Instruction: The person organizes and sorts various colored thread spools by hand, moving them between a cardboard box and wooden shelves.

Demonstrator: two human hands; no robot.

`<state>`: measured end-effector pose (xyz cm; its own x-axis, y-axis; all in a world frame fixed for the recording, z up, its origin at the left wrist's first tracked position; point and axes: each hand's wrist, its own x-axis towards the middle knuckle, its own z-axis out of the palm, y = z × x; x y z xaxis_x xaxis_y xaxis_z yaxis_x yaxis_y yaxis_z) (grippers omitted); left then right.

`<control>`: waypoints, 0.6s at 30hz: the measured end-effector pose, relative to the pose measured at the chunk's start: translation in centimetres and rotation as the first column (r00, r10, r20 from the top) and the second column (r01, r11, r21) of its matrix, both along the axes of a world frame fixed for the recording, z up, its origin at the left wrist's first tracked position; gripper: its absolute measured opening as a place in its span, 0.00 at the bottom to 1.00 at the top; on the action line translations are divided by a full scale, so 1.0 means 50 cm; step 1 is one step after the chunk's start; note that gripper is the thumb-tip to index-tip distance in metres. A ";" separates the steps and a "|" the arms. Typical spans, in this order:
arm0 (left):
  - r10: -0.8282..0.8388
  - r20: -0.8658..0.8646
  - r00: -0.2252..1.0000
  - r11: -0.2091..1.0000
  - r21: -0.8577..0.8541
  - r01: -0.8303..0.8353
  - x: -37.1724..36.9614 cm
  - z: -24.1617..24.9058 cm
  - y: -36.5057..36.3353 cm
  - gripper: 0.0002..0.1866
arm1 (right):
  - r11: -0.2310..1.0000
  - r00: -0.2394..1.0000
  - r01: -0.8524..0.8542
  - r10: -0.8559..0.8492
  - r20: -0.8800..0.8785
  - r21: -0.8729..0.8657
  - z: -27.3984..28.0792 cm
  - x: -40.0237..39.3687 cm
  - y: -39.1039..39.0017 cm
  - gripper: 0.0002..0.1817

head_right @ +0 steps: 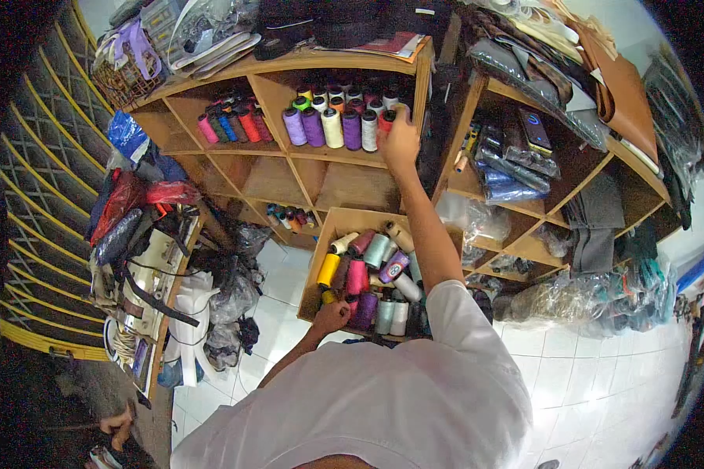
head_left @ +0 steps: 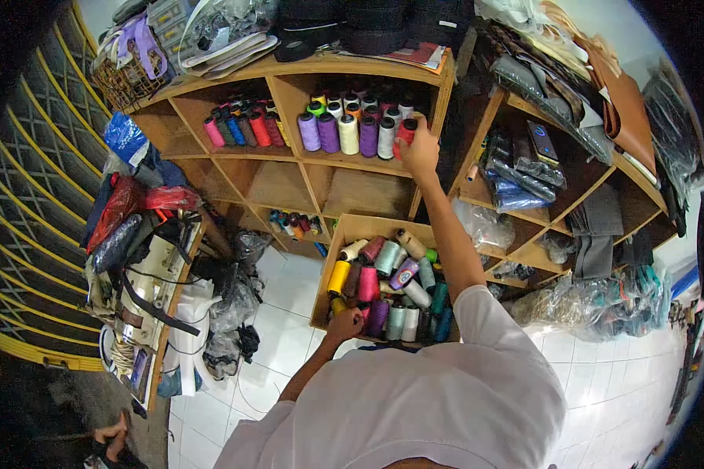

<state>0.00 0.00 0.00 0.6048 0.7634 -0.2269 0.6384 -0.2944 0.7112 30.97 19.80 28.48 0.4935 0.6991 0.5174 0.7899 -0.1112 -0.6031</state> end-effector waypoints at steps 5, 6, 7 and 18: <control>0.038 0.034 0.999 0.999 -0.018 -0.037 -0.004 -0.003 0.020 0.11 | 0.998 0.998 0.056 -0.056 -0.042 -0.010 -0.061 0.009 0.033 0.37; 0.035 0.035 0.999 0.999 -0.022 -0.034 -0.001 -0.016 0.020 0.11 | 0.999 0.999 0.027 -0.026 -0.036 0.025 -0.067 0.015 0.033 0.40; 0.030 0.057 0.998 0.999 -0.012 -0.030 -0.001 -0.029 0.025 0.11 | 0.999 0.999 0.031 -0.030 -0.038 0.024 -0.075 0.018 0.035 0.40; 0.040 0.063 0.997 0.999 -0.012 -0.039 0.013 -0.034 0.019 0.09 | 0.984 0.985 -0.141 0.151 -0.090 0.105 -0.215 -0.003 -0.089 0.47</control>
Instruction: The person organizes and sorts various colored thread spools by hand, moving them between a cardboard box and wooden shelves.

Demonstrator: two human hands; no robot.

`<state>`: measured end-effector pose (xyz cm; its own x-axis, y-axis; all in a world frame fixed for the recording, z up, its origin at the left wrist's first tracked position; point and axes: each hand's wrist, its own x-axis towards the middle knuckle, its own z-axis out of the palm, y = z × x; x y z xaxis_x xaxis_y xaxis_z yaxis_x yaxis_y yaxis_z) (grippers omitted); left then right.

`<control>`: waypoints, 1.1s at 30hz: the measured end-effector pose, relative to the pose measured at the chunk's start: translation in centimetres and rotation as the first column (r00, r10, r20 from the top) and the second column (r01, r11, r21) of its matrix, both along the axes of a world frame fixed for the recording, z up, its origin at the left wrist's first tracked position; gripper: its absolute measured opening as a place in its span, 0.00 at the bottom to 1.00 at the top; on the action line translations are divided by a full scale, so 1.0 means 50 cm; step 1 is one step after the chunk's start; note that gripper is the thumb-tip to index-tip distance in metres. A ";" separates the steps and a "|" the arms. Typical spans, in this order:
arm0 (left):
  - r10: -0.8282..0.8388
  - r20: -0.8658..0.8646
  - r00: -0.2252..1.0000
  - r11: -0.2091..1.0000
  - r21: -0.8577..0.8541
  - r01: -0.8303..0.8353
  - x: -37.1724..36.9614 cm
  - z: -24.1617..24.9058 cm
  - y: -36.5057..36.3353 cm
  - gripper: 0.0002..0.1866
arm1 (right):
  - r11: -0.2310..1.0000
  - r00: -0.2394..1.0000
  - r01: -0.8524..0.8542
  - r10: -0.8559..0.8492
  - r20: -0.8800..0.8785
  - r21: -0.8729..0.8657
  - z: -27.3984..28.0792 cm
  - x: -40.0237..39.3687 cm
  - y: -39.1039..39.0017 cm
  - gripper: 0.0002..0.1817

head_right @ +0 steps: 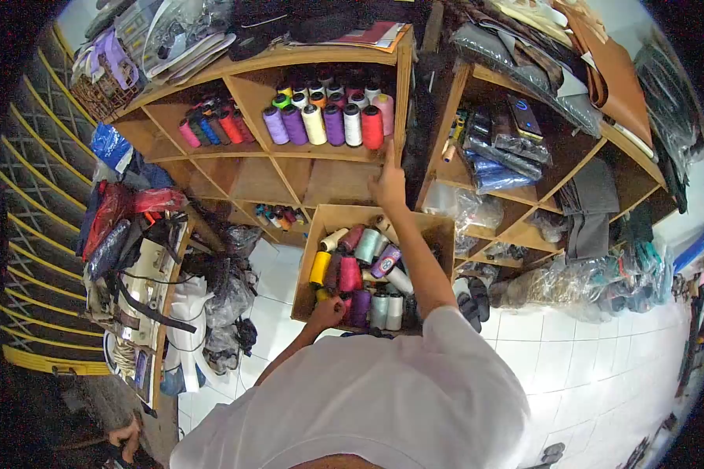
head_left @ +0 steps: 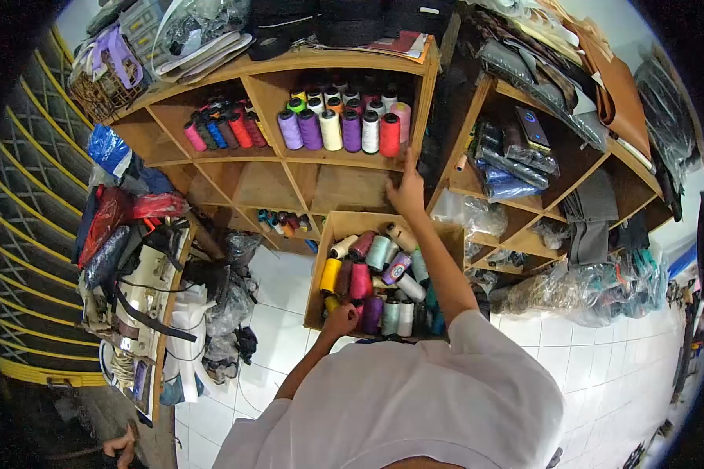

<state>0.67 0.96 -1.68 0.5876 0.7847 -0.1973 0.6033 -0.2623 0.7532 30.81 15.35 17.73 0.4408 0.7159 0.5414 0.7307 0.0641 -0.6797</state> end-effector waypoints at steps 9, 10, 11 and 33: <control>-0.033 0.039 0.999 0.999 -0.011 0.033 -0.001 0.012 0.005 0.10 | 0.999 0.999 -0.033 0.033 -0.013 0.021 0.022 -0.027 -0.087 0.29; -0.024 0.007 1.000 1.000 -0.014 0.024 0.001 0.010 0.006 0.09 | 0.995 1.000 -0.007 0.006 0.004 0.096 0.041 -0.018 -0.061 0.27; -0.015 -0.026 1.000 1.000 -0.019 0.015 0.001 0.007 0.004 0.09 | 0.996 1.000 -0.004 0.004 0.003 0.094 0.056 -0.014 -0.034 0.27; -0.018 0.116 0.993 0.996 0.090 0.007 -0.004 -0.023 0.002 0.08 | 0.909 0.912 0.406 -0.409 -0.018 -0.098 0.019 -0.018 0.124 0.29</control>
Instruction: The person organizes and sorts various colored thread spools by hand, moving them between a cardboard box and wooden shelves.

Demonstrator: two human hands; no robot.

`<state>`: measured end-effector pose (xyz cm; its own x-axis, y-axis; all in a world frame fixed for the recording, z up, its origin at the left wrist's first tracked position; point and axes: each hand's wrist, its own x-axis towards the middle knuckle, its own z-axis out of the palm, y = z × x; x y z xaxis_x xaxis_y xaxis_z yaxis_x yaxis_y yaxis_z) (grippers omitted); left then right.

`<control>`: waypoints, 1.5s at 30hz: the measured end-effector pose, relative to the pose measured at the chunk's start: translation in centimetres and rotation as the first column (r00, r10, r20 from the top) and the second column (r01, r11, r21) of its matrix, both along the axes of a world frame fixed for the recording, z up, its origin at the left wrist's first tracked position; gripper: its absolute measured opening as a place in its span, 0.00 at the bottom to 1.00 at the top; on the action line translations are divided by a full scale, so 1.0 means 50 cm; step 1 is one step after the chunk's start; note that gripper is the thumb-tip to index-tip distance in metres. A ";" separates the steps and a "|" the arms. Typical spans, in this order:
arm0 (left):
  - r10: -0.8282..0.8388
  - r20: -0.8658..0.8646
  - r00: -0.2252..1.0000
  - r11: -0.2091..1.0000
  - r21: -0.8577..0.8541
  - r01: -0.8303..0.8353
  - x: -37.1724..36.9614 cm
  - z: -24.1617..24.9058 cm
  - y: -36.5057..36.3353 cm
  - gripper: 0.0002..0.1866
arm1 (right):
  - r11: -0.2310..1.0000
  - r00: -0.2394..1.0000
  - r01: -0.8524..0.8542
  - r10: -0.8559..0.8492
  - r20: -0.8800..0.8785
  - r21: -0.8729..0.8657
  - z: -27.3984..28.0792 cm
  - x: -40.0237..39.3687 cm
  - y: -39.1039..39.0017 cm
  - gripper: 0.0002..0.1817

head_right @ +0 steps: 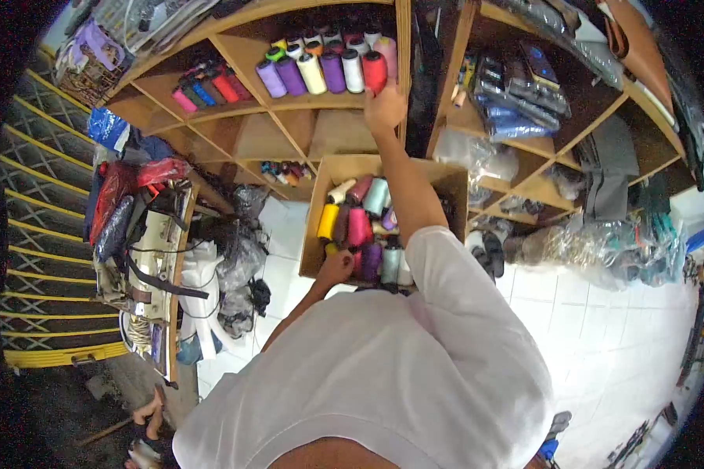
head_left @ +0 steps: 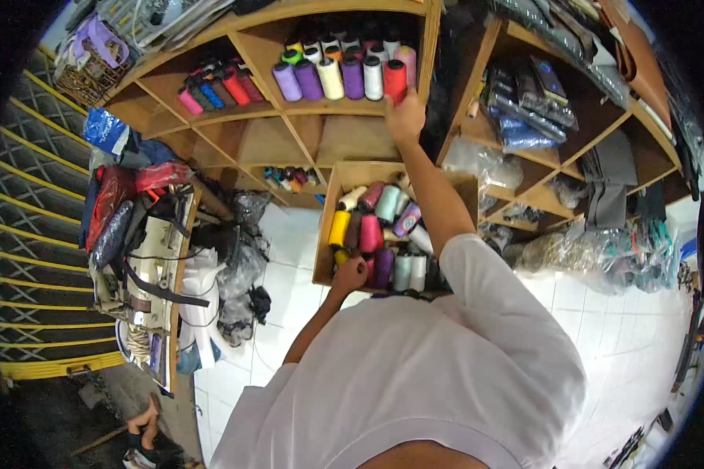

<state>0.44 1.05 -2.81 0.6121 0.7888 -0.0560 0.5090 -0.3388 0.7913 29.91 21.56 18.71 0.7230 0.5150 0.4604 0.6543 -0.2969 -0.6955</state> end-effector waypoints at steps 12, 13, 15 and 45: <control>0.339 -0.211 0.917 0.929 -0.079 -0.361 0.009 0.002 0.015 0.10 | 0.950 0.831 -0.301 0.220 -0.511 -0.080 -0.219 -0.021 -0.503 0.28; 0.453 -0.132 0.881 0.871 -0.146 -0.470 0.005 -0.036 0.029 0.13 | 0.929 0.816 -0.265 0.073 -0.574 -0.259 -0.282 0.000 -0.550 0.29; 0.494 -0.229 0.839 0.756 -0.363 -0.544 -0.038 -0.212 0.103 0.15 | 0.865 0.781 -0.239 -0.098 -0.617 -0.440 -0.382 0.028 -0.611 0.29; 0.062 0.180 0.982 0.995 -0.084 -0.048 0.171 0.061 0.084 0.14 | 0.600 0.857 -0.515 0.390 -0.338 -0.612 -0.332 -0.100 -0.684 0.31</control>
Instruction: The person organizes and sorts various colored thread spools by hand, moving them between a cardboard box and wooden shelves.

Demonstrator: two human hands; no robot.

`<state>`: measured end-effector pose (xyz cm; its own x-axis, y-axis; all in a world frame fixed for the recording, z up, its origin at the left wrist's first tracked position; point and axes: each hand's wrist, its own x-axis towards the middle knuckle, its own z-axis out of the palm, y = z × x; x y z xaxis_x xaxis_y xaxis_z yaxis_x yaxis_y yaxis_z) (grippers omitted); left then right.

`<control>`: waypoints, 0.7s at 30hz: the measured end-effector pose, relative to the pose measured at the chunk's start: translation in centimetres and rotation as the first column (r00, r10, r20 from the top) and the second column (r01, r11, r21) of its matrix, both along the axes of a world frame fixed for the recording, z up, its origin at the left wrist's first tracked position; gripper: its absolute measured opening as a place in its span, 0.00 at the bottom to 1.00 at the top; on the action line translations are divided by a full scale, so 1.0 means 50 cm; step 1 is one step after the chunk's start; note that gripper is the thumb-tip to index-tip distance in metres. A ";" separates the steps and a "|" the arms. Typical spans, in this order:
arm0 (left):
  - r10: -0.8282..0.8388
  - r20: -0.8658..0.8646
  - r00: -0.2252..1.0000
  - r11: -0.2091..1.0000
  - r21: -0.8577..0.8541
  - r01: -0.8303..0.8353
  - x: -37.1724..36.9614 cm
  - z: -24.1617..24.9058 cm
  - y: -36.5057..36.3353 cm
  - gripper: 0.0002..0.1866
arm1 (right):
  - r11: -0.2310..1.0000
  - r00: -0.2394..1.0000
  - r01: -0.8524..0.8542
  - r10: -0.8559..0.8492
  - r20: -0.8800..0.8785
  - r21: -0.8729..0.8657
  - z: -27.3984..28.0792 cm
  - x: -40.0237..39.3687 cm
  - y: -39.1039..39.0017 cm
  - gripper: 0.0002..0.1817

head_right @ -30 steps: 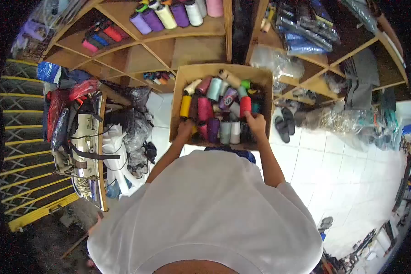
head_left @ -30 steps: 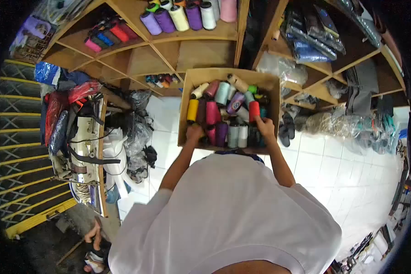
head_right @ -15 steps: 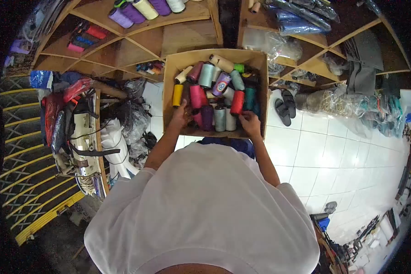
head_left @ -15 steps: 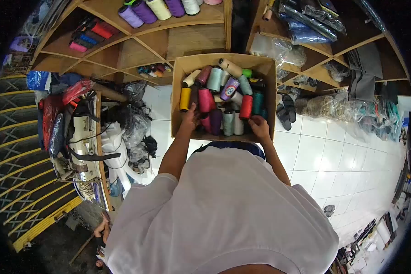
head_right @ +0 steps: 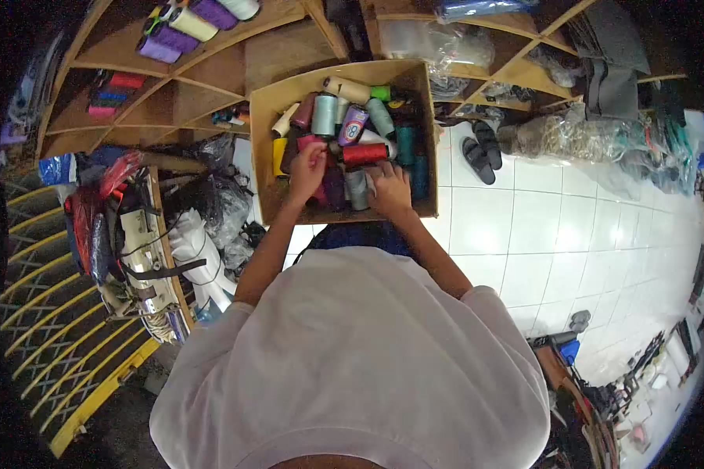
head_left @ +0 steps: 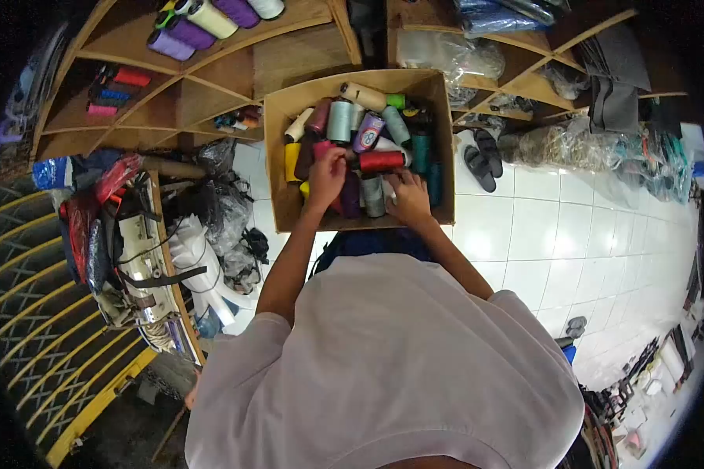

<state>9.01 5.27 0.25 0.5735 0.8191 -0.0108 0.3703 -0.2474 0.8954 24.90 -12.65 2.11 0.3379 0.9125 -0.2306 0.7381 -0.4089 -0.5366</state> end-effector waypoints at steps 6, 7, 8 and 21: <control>-0.343 -0.760 0.552 0.876 -0.048 0.479 0.040 0.034 -0.029 0.36 | 0.987 0.964 -0.103 0.068 0.258 0.125 -0.013 0.015 0.087 0.44; -0.341 -0.758 0.555 0.880 -0.049 0.473 0.034 0.025 -0.021 0.36 | 0.986 0.963 -0.110 0.075 0.259 0.122 -0.011 0.009 0.099 0.44; -0.342 -0.760 0.552 0.859 -0.015 0.512 0.023 0.018 -0.016 0.33 | 0.988 0.949 -0.152 0.150 0.278 -0.016 -0.008 0.000 0.107 0.45; -0.040 -0.919 0.393 0.831 0.189 0.524 -0.145 0.075 -0.004 0.19 | 0.984 0.983 0.043 -0.011 0.183 -0.171 0.029 0.140 0.064 0.31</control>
